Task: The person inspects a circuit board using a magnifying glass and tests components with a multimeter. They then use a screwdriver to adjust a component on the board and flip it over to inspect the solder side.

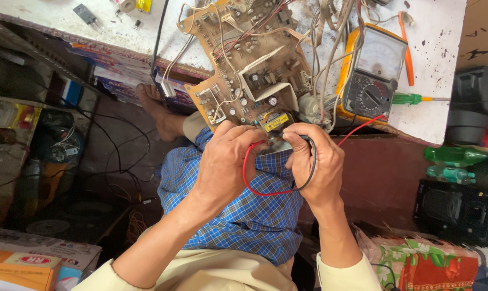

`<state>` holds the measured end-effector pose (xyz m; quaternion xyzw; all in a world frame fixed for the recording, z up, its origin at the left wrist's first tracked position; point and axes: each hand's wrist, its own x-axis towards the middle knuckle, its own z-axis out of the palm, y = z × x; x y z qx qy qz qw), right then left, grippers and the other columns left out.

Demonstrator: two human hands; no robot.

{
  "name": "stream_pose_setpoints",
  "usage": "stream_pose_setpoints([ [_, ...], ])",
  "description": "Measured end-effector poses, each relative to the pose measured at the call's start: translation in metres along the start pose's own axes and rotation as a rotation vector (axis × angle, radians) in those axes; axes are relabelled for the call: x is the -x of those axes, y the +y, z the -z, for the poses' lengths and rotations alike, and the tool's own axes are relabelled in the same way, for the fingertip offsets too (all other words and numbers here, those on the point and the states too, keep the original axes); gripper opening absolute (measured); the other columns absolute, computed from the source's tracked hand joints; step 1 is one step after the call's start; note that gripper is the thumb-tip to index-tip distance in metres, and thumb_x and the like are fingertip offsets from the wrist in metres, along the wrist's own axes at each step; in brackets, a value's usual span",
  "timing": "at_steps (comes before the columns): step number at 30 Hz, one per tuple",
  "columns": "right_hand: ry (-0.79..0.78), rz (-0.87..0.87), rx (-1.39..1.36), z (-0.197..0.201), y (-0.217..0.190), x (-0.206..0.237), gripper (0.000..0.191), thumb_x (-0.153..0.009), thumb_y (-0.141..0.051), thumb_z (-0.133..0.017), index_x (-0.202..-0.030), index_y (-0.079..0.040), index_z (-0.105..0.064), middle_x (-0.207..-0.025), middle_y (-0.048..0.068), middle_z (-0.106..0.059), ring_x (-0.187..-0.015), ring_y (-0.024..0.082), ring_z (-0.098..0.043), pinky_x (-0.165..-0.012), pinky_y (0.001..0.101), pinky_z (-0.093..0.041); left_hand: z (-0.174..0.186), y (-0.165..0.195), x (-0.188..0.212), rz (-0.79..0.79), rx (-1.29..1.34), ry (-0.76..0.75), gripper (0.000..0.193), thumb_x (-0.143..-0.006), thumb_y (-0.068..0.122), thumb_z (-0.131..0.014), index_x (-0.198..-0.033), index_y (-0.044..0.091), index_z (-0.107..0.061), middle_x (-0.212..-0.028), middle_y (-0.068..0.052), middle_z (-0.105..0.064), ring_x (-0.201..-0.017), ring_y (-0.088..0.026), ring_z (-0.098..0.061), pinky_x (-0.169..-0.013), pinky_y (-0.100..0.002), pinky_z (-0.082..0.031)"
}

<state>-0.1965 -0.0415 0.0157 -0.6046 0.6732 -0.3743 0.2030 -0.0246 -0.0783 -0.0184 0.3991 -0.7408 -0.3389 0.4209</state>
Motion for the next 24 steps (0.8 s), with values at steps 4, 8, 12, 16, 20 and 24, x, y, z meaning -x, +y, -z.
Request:
stream_pose_setpoints([
  [4, -0.001, -0.041, -0.002, 0.0002, -0.0010, -0.0011, 0.015, -0.102, -0.017, -0.068, -0.104, -0.002, -0.068, -0.091, 0.008, -0.074, -0.052, 0.012, -0.066, -0.048, 0.0270, -0.049, -0.0004, -0.0002, -0.0002, 0.002, -0.001, -0.003, 0.016, -0.085, 0.001, -0.072, -0.100, 0.005, -0.072, -0.100, -0.008, -0.073, -0.092, -0.031, -0.062, -0.083, -0.041, -0.052],
  [8, 0.001, -0.048, 0.005, 0.0003, -0.0018, -0.0020, 0.015, -0.101, -0.017, -0.069, -0.104, -0.002, -0.068, -0.089, 0.008, -0.074, -0.051, 0.012, -0.066, -0.047, 0.0272, -0.048, -0.0008, -0.0002, 0.0005, -0.010, 0.004, 0.011, 0.016, -0.085, 0.001, -0.071, -0.101, 0.005, -0.071, -0.101, -0.008, -0.073, -0.094, -0.031, -0.062, -0.084, -0.040, -0.052],
  [12, -0.007, -0.049, 0.009, 0.0003, -0.0021, -0.0019, 0.016, -0.102, -0.017, -0.068, -0.104, -0.002, -0.068, -0.088, 0.008, -0.074, -0.051, 0.012, -0.066, -0.048, 0.0271, -0.049, -0.0007, -0.0009, 0.0009, -0.007, -0.008, 0.003, 0.016, -0.085, 0.001, -0.072, -0.100, 0.006, -0.071, -0.101, -0.007, -0.073, -0.091, -0.030, -0.062, -0.083, -0.040, -0.051],
  [16, 0.007, -0.029, 0.004, -0.0003, -0.0020, -0.0009, 0.016, -0.102, -0.018, -0.068, -0.105, -0.002, -0.067, -0.090, 0.008, -0.074, -0.051, 0.013, -0.066, -0.047, 0.0270, -0.048, -0.0005, -0.0007, 0.0010, -0.004, -0.005, 0.004, 0.016, -0.085, 0.001, -0.072, -0.100, 0.006, -0.071, -0.101, -0.007, -0.073, -0.092, -0.030, -0.062, -0.083, -0.040, -0.051],
  [20, 0.025, 0.003, -0.010, -0.0012, -0.0015, 0.0006, 0.016, -0.103, -0.018, -0.067, -0.106, -0.002, -0.065, -0.097, 0.008, -0.075, -0.052, 0.013, -0.067, -0.048, 0.0267, -0.049, -0.0001, -0.0002, 0.0010, 0.000, 0.002, 0.008, 0.017, -0.085, 0.001, -0.072, -0.101, 0.006, -0.072, -0.101, -0.007, -0.073, -0.092, -0.030, -0.062, -0.083, -0.040, -0.051],
  [24, 0.015, 0.006, 0.010, -0.0013, -0.0010, 0.0012, 0.015, -0.103, -0.017, -0.067, -0.106, -0.002, -0.065, -0.097, 0.008, -0.074, -0.053, 0.013, -0.067, -0.048, 0.0269, -0.049, -0.0004, 0.0001, 0.0009, 0.003, -0.002, 0.006, 0.017, -0.084, 0.001, -0.072, -0.101, 0.006, -0.072, -0.101, -0.007, -0.073, -0.092, -0.030, -0.062, -0.083, -0.040, -0.051],
])
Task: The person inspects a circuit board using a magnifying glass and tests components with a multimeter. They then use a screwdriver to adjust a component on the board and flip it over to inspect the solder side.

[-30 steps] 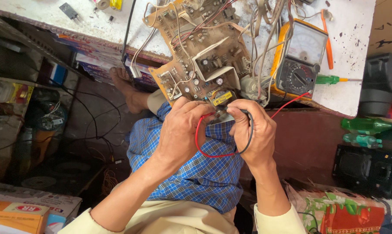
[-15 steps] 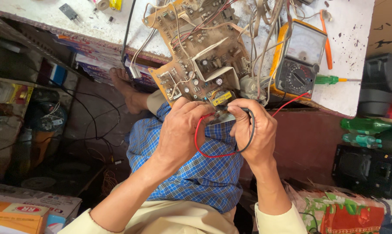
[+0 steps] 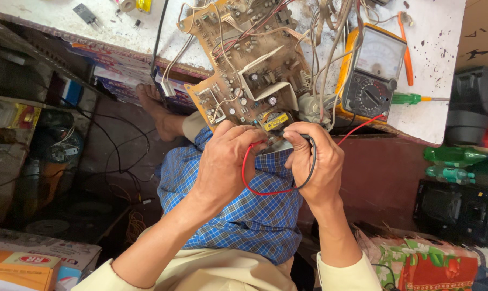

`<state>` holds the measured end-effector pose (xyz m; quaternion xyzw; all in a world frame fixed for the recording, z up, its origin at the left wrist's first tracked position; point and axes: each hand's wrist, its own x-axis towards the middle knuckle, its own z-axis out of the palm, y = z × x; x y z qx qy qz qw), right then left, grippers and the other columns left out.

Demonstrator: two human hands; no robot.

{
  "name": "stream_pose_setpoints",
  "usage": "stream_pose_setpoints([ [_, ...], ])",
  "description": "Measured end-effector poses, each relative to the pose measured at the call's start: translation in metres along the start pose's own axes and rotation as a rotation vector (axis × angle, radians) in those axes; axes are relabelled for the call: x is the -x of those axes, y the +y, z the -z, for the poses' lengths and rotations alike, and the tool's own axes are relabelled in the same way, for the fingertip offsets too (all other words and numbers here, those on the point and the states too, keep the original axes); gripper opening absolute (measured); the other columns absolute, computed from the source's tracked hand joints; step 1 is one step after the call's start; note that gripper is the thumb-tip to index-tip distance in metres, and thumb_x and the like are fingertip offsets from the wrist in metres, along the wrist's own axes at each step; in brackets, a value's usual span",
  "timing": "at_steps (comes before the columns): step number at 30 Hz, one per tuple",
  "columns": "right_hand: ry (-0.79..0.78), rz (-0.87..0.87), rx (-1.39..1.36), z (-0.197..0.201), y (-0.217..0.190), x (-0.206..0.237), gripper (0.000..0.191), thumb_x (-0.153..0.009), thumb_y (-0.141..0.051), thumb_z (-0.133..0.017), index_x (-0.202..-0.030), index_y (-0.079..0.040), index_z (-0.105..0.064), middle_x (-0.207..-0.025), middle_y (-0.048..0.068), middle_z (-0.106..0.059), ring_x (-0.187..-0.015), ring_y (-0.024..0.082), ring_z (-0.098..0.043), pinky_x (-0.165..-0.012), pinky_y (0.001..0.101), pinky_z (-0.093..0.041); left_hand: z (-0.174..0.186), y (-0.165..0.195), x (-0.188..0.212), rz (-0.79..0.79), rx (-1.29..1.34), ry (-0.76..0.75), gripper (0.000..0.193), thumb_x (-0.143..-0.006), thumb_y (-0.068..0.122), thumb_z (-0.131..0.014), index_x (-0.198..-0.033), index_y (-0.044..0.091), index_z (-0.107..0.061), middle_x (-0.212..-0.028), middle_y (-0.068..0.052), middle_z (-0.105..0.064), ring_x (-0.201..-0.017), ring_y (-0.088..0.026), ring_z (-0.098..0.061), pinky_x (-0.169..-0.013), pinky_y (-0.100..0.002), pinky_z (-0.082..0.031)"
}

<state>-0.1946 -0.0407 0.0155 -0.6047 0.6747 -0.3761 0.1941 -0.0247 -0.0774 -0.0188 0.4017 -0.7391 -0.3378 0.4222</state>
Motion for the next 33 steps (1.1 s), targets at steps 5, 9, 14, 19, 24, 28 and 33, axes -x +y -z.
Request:
stream_pose_setpoints([
  [5, 0.002, 0.001, 0.002, 0.0003, 0.0001, -0.0002, 0.015, -0.103, -0.017, -0.067, -0.106, -0.002, -0.066, -0.096, 0.008, -0.074, -0.052, 0.013, -0.066, -0.048, 0.0269, -0.049, -0.0005, 0.0000, 0.0007, -0.011, 0.011, 0.008, 0.018, -0.085, 0.001, -0.072, -0.102, 0.005, -0.071, -0.102, -0.008, -0.073, -0.093, -0.030, -0.062, -0.083, -0.040, -0.052],
  [9, -0.005, -0.008, -0.008, 0.0007, 0.0001, -0.0006, 0.015, -0.103, -0.017, -0.068, -0.106, -0.002, -0.066, -0.095, 0.008, -0.074, -0.052, 0.013, -0.066, -0.048, 0.0269, -0.049, -0.0005, -0.0008, 0.0007, -0.014, 0.006, 0.008, 0.018, -0.084, 0.000, -0.072, -0.102, 0.006, -0.071, -0.102, -0.008, -0.073, -0.092, -0.030, -0.062, -0.083, -0.040, -0.052],
  [14, -0.003, -0.019, -0.010, 0.0004, 0.0005, -0.0009, 0.015, -0.103, -0.017, -0.068, -0.106, -0.003, -0.066, -0.094, 0.007, -0.074, -0.052, 0.013, -0.066, -0.048, 0.0270, -0.049, -0.0010, -0.0012, 0.0006, -0.015, 0.006, 0.008, 0.017, -0.085, 0.001, -0.072, -0.101, 0.005, -0.071, -0.101, -0.008, -0.073, -0.091, -0.030, -0.062, -0.082, -0.040, -0.051],
  [19, -0.001, -0.011, -0.006, 0.0002, 0.0009, -0.0007, 0.016, -0.103, -0.018, -0.068, -0.105, -0.003, -0.066, -0.094, 0.007, -0.074, -0.052, 0.013, -0.066, -0.048, 0.0270, -0.048, -0.0013, -0.0018, 0.0009, -0.017, 0.006, 0.011, 0.017, -0.085, 0.000, -0.072, -0.101, 0.005, -0.071, -0.101, -0.008, -0.073, -0.092, -0.031, -0.062, -0.083, -0.041, -0.052],
  [24, 0.004, -0.014, -0.009, 0.0003, 0.0005, -0.0004, 0.016, -0.103, -0.018, -0.068, -0.105, -0.002, -0.066, -0.096, 0.008, -0.074, -0.052, 0.012, -0.066, -0.047, 0.0264, -0.049, -0.0012, -0.0019, 0.0005, -0.030, 0.009, 0.017, 0.016, -0.085, 0.000, -0.071, -0.100, 0.006, -0.071, -0.102, -0.008, -0.073, -0.094, -0.031, -0.063, -0.084, -0.040, -0.052],
  [28, 0.026, -0.006, -0.059, 0.0016, 0.0000, 0.0006, 0.018, -0.104, -0.018, -0.066, -0.106, 0.000, -0.065, -0.101, 0.008, -0.074, -0.054, 0.012, -0.066, -0.049, 0.0252, -0.049, 0.0024, -0.0034, -0.0010, -0.019, 0.028, -0.009, 0.017, -0.084, -0.001, -0.070, -0.100, 0.006, -0.069, -0.097, -0.008, -0.072, -0.091, -0.031, -0.062, -0.083, -0.042, -0.050],
  [33, 0.054, 0.029, -0.070, 0.0080, -0.0003, 0.0028, 0.018, -0.106, -0.017, -0.065, -0.106, 0.001, -0.065, -0.103, 0.008, -0.075, -0.056, 0.011, -0.065, -0.051, 0.0246, -0.049, 0.0074, -0.0044, 0.0008, -0.013, 0.066, -0.002, 0.029, -0.078, -0.006, -0.066, -0.105, 0.006, -0.068, -0.096, -0.008, -0.070, -0.090, -0.032, -0.061, -0.082, -0.042, -0.050],
])
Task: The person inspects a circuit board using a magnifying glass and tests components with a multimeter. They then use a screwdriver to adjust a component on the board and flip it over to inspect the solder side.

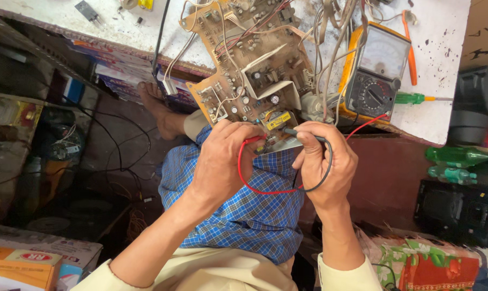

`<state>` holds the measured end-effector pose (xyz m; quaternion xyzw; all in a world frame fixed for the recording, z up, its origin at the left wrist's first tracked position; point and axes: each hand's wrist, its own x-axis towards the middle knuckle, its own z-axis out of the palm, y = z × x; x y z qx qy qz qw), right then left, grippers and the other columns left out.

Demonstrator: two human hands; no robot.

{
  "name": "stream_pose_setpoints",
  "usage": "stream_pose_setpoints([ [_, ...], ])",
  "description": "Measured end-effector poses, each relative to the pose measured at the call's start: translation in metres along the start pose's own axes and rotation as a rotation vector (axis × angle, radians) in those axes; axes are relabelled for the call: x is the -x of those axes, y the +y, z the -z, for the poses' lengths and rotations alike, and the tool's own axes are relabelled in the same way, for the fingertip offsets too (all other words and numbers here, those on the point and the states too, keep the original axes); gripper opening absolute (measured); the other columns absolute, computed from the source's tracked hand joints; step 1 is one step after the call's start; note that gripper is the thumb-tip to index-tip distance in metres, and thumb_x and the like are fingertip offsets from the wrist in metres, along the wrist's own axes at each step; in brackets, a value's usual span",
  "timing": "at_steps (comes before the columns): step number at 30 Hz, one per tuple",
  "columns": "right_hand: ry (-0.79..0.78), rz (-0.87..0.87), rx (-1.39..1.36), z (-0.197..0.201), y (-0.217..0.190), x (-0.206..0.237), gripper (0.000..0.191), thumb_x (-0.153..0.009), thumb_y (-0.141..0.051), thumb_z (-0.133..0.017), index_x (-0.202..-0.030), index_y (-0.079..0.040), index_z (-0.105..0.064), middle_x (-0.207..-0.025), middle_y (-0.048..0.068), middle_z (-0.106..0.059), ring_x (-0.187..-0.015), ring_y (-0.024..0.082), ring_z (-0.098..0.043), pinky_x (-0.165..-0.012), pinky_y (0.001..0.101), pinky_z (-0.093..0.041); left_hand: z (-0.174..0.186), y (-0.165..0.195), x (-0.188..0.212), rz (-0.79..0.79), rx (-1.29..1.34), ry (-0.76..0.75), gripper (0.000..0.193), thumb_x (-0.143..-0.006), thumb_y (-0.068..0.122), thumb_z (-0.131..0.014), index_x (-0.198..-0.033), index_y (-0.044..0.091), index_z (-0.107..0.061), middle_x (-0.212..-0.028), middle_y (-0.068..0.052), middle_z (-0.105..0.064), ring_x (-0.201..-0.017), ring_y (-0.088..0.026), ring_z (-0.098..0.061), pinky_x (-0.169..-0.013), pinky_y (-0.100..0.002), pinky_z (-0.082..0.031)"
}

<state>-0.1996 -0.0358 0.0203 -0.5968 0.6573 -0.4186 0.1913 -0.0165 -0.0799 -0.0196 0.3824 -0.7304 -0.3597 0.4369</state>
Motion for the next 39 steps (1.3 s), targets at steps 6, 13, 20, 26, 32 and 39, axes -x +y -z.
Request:
stream_pose_setpoints([
  [6, -0.040, -0.006, 0.032, -0.0002, -0.0008, 0.0000, 0.018, -0.105, -0.018, -0.066, -0.104, 0.001, -0.065, -0.103, 0.008, -0.075, -0.055, 0.011, -0.066, -0.051, 0.0247, -0.049, -0.0015, -0.0003, -0.0007, 0.006, -0.017, 0.011, 0.029, -0.079, -0.007, -0.065, -0.104, 0.006, -0.068, -0.095, -0.008, -0.069, -0.090, -0.032, -0.062, -0.084, -0.042, -0.050],
  [13, -0.047, -0.029, 0.036, -0.0033, -0.0004, -0.0005, 0.018, -0.104, -0.019, -0.067, -0.104, -0.001, -0.066, -0.102, 0.007, -0.075, -0.055, 0.011, -0.066, -0.050, 0.0253, -0.049, -0.0032, 0.0001, -0.0003, 0.013, -0.017, 0.017, 0.025, -0.082, -0.005, -0.066, -0.104, 0.006, -0.069, -0.094, -0.009, -0.070, -0.090, -0.032, -0.062, -0.083, -0.042, -0.050],
  [20, -0.047, -0.032, 0.024, -0.0042, 0.0003, 0.0000, 0.018, -0.104, -0.018, -0.067, -0.104, -0.001, -0.066, -0.101, 0.007, -0.075, -0.055, 0.012, -0.066, -0.050, 0.0254, -0.049, -0.0050, 0.0009, -0.0013, 0.017, -0.029, 0.029, 0.021, -0.083, -0.004, -0.068, -0.102, 0.006, -0.069, -0.095, -0.009, -0.070, -0.090, -0.032, -0.062, -0.083, -0.042, -0.050],
  [26, -0.046, -0.011, 0.029, -0.0037, 0.0010, 0.0002, 0.017, -0.104, -0.017, -0.067, -0.104, 0.000, -0.065, -0.102, 0.008, -0.075, -0.055, 0.011, -0.066, -0.050, 0.0250, -0.049, -0.0057, 0.0016, -0.0016, 0.023, -0.029, 0.038, 0.020, -0.083, -0.004, -0.068, -0.100, 0.006, -0.070, -0.095, -0.010, -0.071, -0.089, -0.033, -0.061, -0.082, -0.042, -0.050],
  [32, -0.083, -0.002, 0.025, -0.0016, 0.0009, -0.0003, 0.016, -0.104, -0.016, -0.067, -0.104, -0.001, -0.065, -0.100, 0.007, -0.074, -0.055, 0.011, -0.065, -0.051, 0.0252, -0.049, -0.0068, 0.0016, -0.0014, 0.021, -0.031, 0.045, 0.019, -0.083, -0.003, -0.069, -0.100, 0.006, -0.070, -0.094, -0.010, -0.071, -0.088, -0.033, -0.062, -0.082, -0.042, -0.050],
  [39, -0.114, 0.032, 0.114, -0.0054, 0.0001, -0.0016, 0.012, -0.103, -0.015, -0.068, -0.104, -0.003, -0.065, -0.097, 0.007, -0.073, -0.056, 0.012, -0.065, -0.052, 0.0274, -0.049, -0.0064, 0.0000, -0.0015, 0.003, -0.025, 0.045, 0.021, -0.082, -0.004, -0.068, -0.101, 0.005, -0.069, -0.097, -0.011, -0.071, -0.091, -0.033, -0.062, -0.083, -0.042, -0.050],
])
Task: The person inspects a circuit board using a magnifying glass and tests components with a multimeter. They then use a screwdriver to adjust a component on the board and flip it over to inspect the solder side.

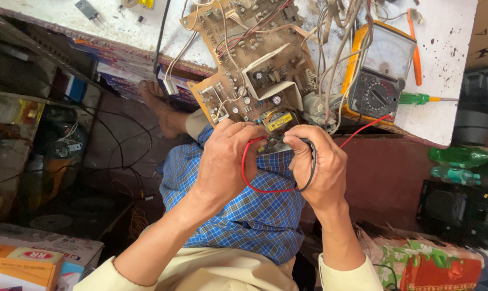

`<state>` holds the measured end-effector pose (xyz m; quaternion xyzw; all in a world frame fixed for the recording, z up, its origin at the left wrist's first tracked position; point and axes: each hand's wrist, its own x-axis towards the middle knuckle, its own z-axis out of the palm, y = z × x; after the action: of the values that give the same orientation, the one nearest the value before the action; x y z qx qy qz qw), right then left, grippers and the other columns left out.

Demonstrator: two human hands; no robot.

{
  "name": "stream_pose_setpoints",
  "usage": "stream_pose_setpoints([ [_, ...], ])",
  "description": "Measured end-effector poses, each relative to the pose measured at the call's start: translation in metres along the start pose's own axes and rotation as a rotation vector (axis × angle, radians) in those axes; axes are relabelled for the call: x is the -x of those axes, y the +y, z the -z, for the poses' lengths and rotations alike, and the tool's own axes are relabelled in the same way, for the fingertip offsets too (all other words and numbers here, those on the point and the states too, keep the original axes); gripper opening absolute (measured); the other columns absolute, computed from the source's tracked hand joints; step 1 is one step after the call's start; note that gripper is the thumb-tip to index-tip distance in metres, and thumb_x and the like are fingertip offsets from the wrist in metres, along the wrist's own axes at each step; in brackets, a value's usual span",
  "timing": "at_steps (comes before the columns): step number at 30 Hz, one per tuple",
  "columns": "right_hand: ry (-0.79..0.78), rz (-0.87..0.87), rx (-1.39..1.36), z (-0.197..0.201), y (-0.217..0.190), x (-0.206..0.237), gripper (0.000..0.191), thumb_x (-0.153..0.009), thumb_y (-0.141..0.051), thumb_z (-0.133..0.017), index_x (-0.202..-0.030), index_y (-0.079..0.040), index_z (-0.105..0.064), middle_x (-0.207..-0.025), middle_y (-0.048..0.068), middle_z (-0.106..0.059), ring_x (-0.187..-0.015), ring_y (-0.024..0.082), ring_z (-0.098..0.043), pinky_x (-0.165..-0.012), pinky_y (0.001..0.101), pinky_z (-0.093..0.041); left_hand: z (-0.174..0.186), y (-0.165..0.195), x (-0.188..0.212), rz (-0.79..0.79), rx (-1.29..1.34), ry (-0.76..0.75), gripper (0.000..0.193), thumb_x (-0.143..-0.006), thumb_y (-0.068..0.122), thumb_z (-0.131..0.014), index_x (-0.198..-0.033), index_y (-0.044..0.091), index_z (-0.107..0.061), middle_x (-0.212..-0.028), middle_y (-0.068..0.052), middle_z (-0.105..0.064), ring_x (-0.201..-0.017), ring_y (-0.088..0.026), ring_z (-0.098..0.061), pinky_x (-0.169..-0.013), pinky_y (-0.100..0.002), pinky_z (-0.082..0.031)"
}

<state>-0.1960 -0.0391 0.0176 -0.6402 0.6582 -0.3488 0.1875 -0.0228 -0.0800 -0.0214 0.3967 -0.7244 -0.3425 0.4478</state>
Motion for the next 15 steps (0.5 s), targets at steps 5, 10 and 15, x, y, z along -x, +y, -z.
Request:
stream_pose_setpoints([
  [5, 0.003, -0.008, -0.016, -0.0005, 0.0005, 0.0007, 0.013, -0.103, -0.015, -0.068, -0.105, -0.003, -0.065, -0.096, 0.007, -0.073, -0.056, 0.011, -0.065, -0.052, 0.0274, -0.049, -0.0005, -0.0002, 0.0005, 0.006, 0.004, -0.004, 0.022, -0.082, -0.005, -0.068, -0.101, 0.005, -0.069, -0.097, -0.010, -0.071, -0.090, -0.032, -0.062, -0.083, -0.042, -0.050],
  [10, 0.003, -0.072, -0.046, -0.0007, 0.0028, -0.0009, 0.014, -0.102, -0.016, -0.068, -0.104, -0.002, -0.066, -0.091, 0.006, -0.073, -0.053, 0.011, -0.065, -0.049, 0.0266, -0.049, -0.0008, -0.0004, 0.0003, 0.003, -0.004, -0.005, 0.022, -0.081, -0.005, -0.068, -0.101, 0.005, -0.069, -0.097, -0.010, -0.072, -0.090, -0.032, -0.063, -0.083, -0.042, -0.050],
  [15, 0.004, -0.092, -0.054, -0.0007, 0.0030, -0.0015, 0.015, -0.102, -0.017, -0.068, -0.103, -0.002, -0.067, -0.088, 0.007, -0.073, -0.052, 0.012, -0.065, -0.048, 0.0263, -0.048, -0.0008, 0.0001, 0.0010, 0.014, -0.007, -0.002, 0.022, -0.081, -0.005, -0.068, -0.100, 0.006, -0.070, -0.097, -0.010, -0.072, -0.089, -0.032, -0.063, -0.082, -0.041, -0.051],
])
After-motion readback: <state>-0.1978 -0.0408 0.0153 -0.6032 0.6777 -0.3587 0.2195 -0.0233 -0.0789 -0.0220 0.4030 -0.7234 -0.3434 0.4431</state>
